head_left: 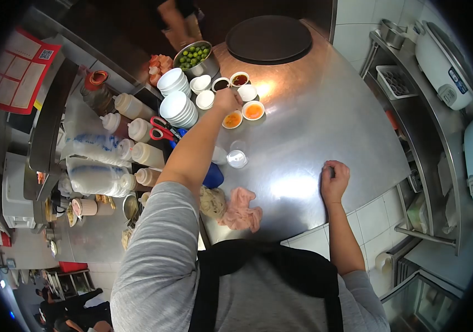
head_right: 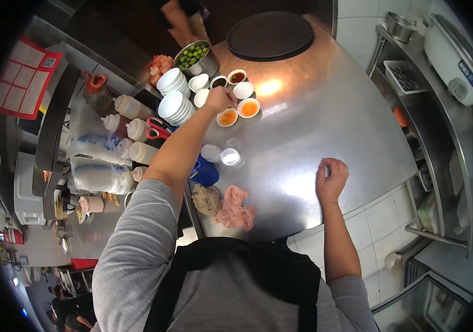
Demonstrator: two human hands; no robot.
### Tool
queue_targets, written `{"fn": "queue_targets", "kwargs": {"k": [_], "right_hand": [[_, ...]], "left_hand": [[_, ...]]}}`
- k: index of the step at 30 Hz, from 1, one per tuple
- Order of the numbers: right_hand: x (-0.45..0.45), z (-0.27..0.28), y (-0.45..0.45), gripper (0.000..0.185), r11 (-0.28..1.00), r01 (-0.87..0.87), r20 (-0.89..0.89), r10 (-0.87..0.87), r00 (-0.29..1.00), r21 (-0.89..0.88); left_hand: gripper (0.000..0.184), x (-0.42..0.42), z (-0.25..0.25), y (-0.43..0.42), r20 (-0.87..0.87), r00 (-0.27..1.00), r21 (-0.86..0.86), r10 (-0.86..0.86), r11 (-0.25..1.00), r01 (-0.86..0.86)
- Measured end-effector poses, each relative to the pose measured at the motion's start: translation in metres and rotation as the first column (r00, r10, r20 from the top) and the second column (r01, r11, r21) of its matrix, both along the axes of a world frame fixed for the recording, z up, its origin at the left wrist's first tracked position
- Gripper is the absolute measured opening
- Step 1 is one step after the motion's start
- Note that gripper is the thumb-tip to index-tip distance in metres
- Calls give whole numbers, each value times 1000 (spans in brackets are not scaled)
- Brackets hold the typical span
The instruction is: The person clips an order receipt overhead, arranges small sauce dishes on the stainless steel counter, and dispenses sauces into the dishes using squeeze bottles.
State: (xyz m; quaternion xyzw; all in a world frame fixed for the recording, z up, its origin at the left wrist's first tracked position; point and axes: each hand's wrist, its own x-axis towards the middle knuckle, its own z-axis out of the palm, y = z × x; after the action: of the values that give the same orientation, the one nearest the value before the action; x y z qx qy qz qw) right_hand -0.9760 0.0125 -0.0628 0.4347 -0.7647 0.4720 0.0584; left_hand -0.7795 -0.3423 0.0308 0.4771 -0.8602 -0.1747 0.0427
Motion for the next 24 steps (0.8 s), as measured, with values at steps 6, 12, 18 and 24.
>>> {"fn": "queue_targets", "kwargs": {"k": [6,12,18,24], "right_hand": [[1,-1,-1,9,1000,8,12,-8,1000,-10],[-1,-3,-1,8,1000,-9,-3,9,1000,4],[0,-3,-1,8,1000,2,-10,-2,1000,18],[0,-3,-1,10,1000,0,4,0,1000,29]], "left_hand": [[10,-34,-10,6,9,1000,-20,-22,1000,22],[6,-17,-7,-10,251,968,-53,-19,998,33],[13,0,4,-4,200,976,53,-84,996,75],[13,-25,-13,4,-151,988,131,15,991,5]]}}
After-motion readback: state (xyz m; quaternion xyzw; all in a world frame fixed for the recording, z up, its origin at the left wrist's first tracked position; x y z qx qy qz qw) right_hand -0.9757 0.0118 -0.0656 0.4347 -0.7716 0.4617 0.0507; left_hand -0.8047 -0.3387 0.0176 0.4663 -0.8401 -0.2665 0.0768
